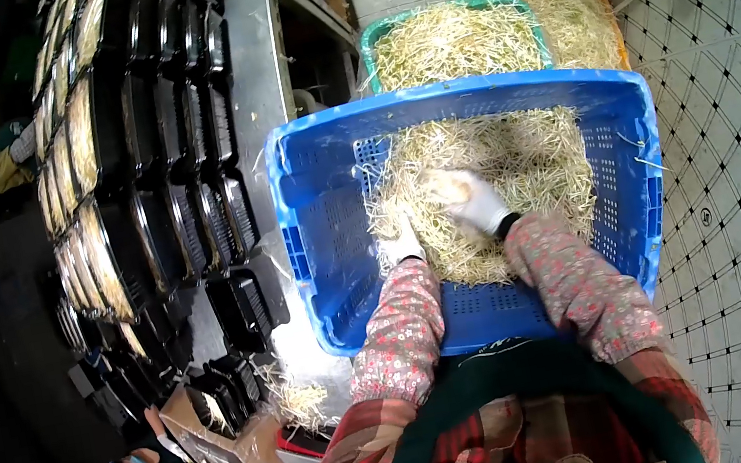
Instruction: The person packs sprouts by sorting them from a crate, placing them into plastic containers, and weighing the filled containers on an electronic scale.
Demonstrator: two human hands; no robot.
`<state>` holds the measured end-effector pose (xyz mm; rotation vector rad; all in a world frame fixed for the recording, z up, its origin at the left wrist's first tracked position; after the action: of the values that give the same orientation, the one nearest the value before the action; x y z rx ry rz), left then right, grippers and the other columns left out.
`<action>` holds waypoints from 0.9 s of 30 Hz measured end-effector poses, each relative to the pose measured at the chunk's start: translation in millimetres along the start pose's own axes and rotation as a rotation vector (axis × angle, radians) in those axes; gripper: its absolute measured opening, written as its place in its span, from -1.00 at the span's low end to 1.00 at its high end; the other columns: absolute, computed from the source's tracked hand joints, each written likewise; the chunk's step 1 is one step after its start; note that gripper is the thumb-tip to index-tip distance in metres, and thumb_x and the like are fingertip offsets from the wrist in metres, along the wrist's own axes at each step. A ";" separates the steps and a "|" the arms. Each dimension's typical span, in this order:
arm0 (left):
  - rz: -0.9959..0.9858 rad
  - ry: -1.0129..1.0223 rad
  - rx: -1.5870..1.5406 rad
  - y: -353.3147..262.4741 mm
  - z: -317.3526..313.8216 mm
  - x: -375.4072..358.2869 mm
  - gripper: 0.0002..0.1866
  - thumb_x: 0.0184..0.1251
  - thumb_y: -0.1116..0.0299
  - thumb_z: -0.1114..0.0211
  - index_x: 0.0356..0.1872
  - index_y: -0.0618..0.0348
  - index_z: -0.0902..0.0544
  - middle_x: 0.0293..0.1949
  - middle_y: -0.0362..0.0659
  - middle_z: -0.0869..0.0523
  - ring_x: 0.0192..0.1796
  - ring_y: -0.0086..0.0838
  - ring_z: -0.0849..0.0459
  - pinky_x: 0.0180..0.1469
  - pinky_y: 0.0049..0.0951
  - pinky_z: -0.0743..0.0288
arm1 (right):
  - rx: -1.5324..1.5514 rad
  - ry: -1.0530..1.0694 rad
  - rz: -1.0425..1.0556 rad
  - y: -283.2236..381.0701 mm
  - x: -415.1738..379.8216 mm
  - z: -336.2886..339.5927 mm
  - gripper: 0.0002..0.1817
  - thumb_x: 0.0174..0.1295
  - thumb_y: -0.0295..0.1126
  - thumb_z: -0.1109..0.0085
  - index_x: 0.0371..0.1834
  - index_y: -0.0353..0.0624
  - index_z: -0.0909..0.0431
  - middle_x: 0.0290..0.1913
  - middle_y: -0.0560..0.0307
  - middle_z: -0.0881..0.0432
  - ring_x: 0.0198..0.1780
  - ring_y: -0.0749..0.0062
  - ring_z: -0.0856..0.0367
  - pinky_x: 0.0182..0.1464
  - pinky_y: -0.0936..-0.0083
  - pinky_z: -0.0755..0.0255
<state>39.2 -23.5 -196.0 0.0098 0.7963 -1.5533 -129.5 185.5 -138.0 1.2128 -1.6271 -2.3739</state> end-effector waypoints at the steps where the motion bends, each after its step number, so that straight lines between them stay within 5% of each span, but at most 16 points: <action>1: -0.067 0.068 -0.300 0.9 -23.3 4.7 -0.06 -0.02 -0.17 -0.54 0.22 0.43 -0.49 0.23 0.11 -0.58 0.25 -0.17 -0.56 0.32 -0.29 -0.37 | 0.118 -0.068 0.172 0.7 1.8 -21.7 -0.46 0.16 -0.43 -0.25 0.26 -0.15 -0.42 0.04 -0.01 -0.67 0.06 0.22 -0.65 0.15 0.38 -0.51; 2: 0.077 0.147 -0.295 -3.7 -28.1 -6.3 -0.13 -0.04 -0.04 -0.59 0.17 0.46 -0.52 0.16 0.04 -0.64 0.16 -0.24 -0.61 0.24 -0.34 -0.45 | 0.065 -0.085 0.175 -4.3 1.6 -38.4 -0.47 0.17 -0.43 -0.18 0.27 -0.14 -0.41 0.06 -0.05 -0.65 0.09 0.12 -0.62 0.17 0.37 -0.48; 3: 0.146 0.305 -0.359 3.2 -48.3 -3.9 -0.18 -0.03 0.02 -0.59 0.15 0.47 -0.54 0.10 0.01 -0.67 0.11 -0.27 -0.64 0.19 -0.36 -0.49 | 0.005 0.066 0.262 -13.6 21.5 -72.3 -0.40 0.11 -0.50 -0.24 0.29 -0.21 -0.37 0.02 0.02 -0.66 0.11 0.26 -0.61 0.19 0.43 -0.46; 4: 0.216 0.459 -0.421 12.0 -64.8 -1.0 -0.23 -0.01 0.07 -0.58 0.12 0.47 -0.55 0.05 -0.01 -0.70 0.06 -0.31 -0.66 0.14 -0.39 -0.52 | -0.213 -0.087 0.244 -2.0 2.4 -66.2 -0.38 0.07 -0.42 -0.28 0.28 -0.20 -0.39 0.06 -0.03 -0.65 0.12 0.20 -0.61 0.20 0.37 -0.45; 6: 0.267 0.663 -0.515 2.0 -69.4 -1.5 -0.44 0.24 0.19 -0.37 0.19 0.32 -0.53 -0.10 -0.04 -0.75 -0.07 -0.29 -0.72 0.03 -0.31 -0.62 | -0.185 -0.101 0.145 4.6 -3.5 -70.5 -0.36 0.09 -0.32 -0.33 0.29 -0.18 -0.40 0.10 -0.07 -0.64 0.15 0.15 -0.60 0.22 0.34 -0.44; 8: 0.499 0.913 -0.535 -14.8 -46.6 -47.4 -0.51 0.33 0.19 -0.28 0.21 0.24 -0.52 -0.07 -0.04 -0.73 -0.05 -0.27 -0.73 0.03 -0.27 -0.63 | 0.261 0.098 0.033 -15.1 1.5 -86.4 -0.26 0.11 -0.28 -0.39 0.37 -0.23 -0.31 0.18 -0.10 -0.58 0.22 0.20 -0.55 0.25 0.36 -0.42; 13: 0.275 1.173 -0.813 -103.4 21.5 -123.1 -0.56 0.51 0.31 -0.12 0.31 0.28 -0.39 0.17 0.01 -0.61 0.12 -0.25 -0.66 0.18 -0.23 -0.59 | 0.495 0.335 0.106 93.7 -53.5 -7.3 -0.21 0.03 -0.47 -0.48 0.35 -0.31 -0.28 0.17 0.08 -0.57 0.16 0.46 -0.55 0.22 0.45 -0.47; 16: 0.209 1.098 -0.654 -98.0 -24.2 -116.6 -0.63 0.49 0.33 -0.14 0.22 0.27 -0.51 0.09 -0.05 -0.67 0.05 -0.35 -0.68 0.08 -0.31 -0.60 | 0.640 0.392 0.060 70.6 -27.9 13.7 -0.26 0.05 -0.42 -0.47 0.33 -0.32 -0.34 0.13 0.08 -0.59 0.20 0.46 -0.51 0.23 0.46 -0.44; 17: 0.511 1.262 -0.780 -72.9 -60.9 -118.2 -0.67 0.44 0.38 -0.20 0.15 0.29 -0.57 0.03 -0.09 -0.70 0.00 -0.40 -0.70 0.03 -0.35 -0.59 | 0.360 0.302 -0.007 25.3 -2.9 19.6 -0.32 0.04 -0.41 -0.47 0.25 -0.35 -0.41 0.09 0.08 -0.64 0.16 0.44 -0.56 0.21 0.46 -0.48; 18: 0.305 1.099 -0.638 -95.4 -45.8 -119.3 -0.69 0.37 0.47 -0.22 0.11 0.25 -0.60 0.01 -0.08 -0.71 -0.01 -0.37 -0.70 0.05 -0.36 -0.58 | 0.039 0.174 0.163 12.9 8.6 29.2 -0.33 0.06 -0.38 -0.47 0.24 -0.35 -0.41 0.14 0.09 -0.62 0.16 0.44 -0.56 0.19 0.48 -0.48; 19: -0.196 1.124 -0.486 -116.8 -54.3 -103.2 -0.68 0.32 0.50 -0.24 0.09 0.22 -0.63 -0.01 -0.07 -0.72 -0.01 -0.34 -0.70 0.07 -0.36 -0.57 | 0.297 0.155 0.138 20.4 10.6 44.2 -0.31 0.05 -0.35 -0.48 0.25 -0.36 -0.41 0.16 0.06 -0.61 0.16 0.42 -0.56 0.18 0.46 -0.48; 21: -0.474 1.073 -0.377 -83.9 -43.8 -92.7 -0.65 0.21 0.55 -0.31 0.06 0.22 -0.64 -0.07 -0.04 -0.74 -0.05 -0.29 -0.72 0.07 -0.36 -0.57 | 0.545 0.177 0.066 15.4 -6.5 58.4 -0.22 0.01 -0.25 -0.52 0.27 -0.39 -0.38 0.20 -0.02 -0.58 0.16 0.35 -0.56 0.20 0.37 -0.47; 22: -0.350 1.038 -0.461 -87.0 -45.6 -73.8 -0.61 0.14 0.58 -0.35 0.05 0.24 -0.64 -0.12 -0.03 -0.75 -0.08 -0.27 -0.73 0.05 -0.37 -0.58 | -0.058 -0.042 0.050 4.5 7.4 86.9 -0.24 0.02 -0.25 -0.51 0.25 -0.39 -0.40 0.19 -0.09 -0.58 0.16 0.24 -0.58 0.23 0.35 -0.45; 24: 0.064 0.900 -0.461 -45.6 -54.6 -29.8 -0.65 0.15 0.63 -0.33 0.01 0.26 -0.62 -0.15 -0.03 -0.75 -0.14 -0.32 -0.74 -0.02 -0.38 -0.60 | -0.230 -0.047 -0.130 -33.1 27.0 116.2 -0.32 0.04 -0.19 -0.47 0.14 -0.43 -0.49 0.09 -0.20 -0.64 0.09 0.11 -0.63 0.16 0.35 -0.49; 26: 0.013 0.839 -0.653 -47.1 -48.9 -14.3 -0.72 0.19 0.64 -0.30 -0.05 0.27 -0.62 -0.17 -0.05 -0.75 -0.20 -0.38 -0.74 -0.11 -0.40 -0.62 | -0.366 -0.128 -0.252 -45.5 21.6 142.7 -0.40 0.09 -0.10 -0.37 0.01 -0.45 -0.58 -0.06 -0.27 -0.68 0.01 0.01 -0.66 0.08 0.31 -0.52; 27: -0.013 0.702 -0.606 -41.9 -46.3 -5.5 -0.79 0.21 0.63 -0.28 -0.11 0.29 -0.61 -0.23 -0.10 -0.74 -0.23 -0.40 -0.73 -0.15 -0.40 -0.64 | -0.342 -0.218 -0.218 -60.0 27.7 142.6 -0.49 0.15 -0.15 -0.31 -0.08 -0.47 -0.62 -0.21 -0.24 -0.72 -0.16 0.18 -0.72 -0.08 0.30 -0.59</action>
<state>-17.2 0.7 -208.7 0.1100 1.8010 -1.2596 -211.0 313.2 -179.8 1.1488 -1.1050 -2.8543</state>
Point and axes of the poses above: each hand's wrist, its own x-axis towards the middle knuckle, its own z-axis out of the back of the hand, y = z × x, the point moved 10 cm from there along x, towards the middle knuckle
